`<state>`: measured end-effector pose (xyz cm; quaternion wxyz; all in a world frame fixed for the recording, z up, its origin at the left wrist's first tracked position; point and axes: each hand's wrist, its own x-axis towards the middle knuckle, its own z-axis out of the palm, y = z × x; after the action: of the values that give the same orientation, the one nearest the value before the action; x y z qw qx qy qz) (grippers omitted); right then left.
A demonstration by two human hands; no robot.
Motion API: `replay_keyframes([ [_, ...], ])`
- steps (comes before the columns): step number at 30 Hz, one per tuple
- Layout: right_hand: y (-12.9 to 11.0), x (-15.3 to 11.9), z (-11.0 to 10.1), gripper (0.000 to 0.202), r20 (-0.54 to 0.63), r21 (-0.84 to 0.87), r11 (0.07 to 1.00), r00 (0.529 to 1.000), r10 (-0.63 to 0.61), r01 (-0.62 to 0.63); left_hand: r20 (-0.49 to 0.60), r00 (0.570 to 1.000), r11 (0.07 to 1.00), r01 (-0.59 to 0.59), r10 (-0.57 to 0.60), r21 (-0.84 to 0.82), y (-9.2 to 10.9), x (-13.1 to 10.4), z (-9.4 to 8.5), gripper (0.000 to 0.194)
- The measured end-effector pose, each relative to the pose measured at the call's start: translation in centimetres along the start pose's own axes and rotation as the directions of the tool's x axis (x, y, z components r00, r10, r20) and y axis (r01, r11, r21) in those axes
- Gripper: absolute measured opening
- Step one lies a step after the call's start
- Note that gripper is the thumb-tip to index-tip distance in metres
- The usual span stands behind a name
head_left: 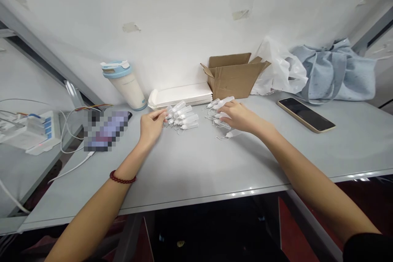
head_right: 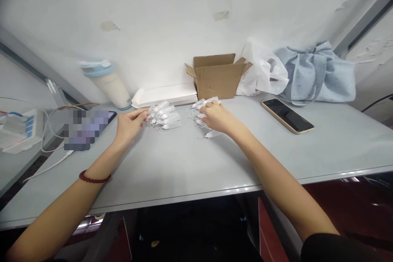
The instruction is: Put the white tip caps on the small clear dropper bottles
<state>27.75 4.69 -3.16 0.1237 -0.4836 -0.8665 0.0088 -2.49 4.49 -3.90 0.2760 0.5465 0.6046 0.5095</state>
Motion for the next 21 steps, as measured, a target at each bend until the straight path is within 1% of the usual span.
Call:
replay_keyframes([
  [3,-0.1,-0.3,-0.2,0.023,0.038,-0.013,0.998,0.997,0.065,-0.065,-0.041,0.999,1.0,-0.005,0.005,0.0,0.2,0.0,-0.2,0.026],
  [6,-0.1,-0.5,-0.3,0.027,0.063,0.019,0.991,0.989,0.135,-0.136,-0.067,0.997,0.999,-0.028,0.027,-0.015,0.6,-0.1,-0.3,0.025],
  [9,-0.1,-0.5,-0.4,0.027,0.051,0.084,0.981,0.984,0.173,-0.177,-0.054,0.997,0.999,-0.051,0.051,-0.002,1.0,-0.4,-0.2,0.024],
  [12,-0.2,-0.3,-0.6,0.025,0.061,0.143,0.972,0.982,0.18,-0.187,-0.017,0.996,0.997,-0.083,0.083,0.01,1.2,-0.9,0.0,0.025],
  [14,-0.2,-0.2,-0.7,0.022,0.033,0.176,0.971,0.986,0.161,-0.164,-0.002,0.993,0.993,-0.114,0.114,0.006,1.2,-1.1,0.1,0.026],
  [17,-0.3,0.0,-0.7,0.019,-0.077,0.22,0.973,0.993,0.094,-0.075,0.011,0.99,0.99,-0.144,0.144,0.006,1.3,-1.5,0.3,0.028],
  [19,-0.5,0.1,-0.5,0.019,-0.157,0.256,0.967,0.986,0.052,-0.01,0.024,0.988,0.988,-0.151,0.151,0.033,1.4,-1.8,0.4,0.028],
  [21,-1.0,0.2,-0.4,0.019,-0.23,0.302,0.952,0.973,0.02,0.051,0.055,0.981,0.977,-0.191,0.187,0.095,1.6,-2.3,0.6,0.027],
])
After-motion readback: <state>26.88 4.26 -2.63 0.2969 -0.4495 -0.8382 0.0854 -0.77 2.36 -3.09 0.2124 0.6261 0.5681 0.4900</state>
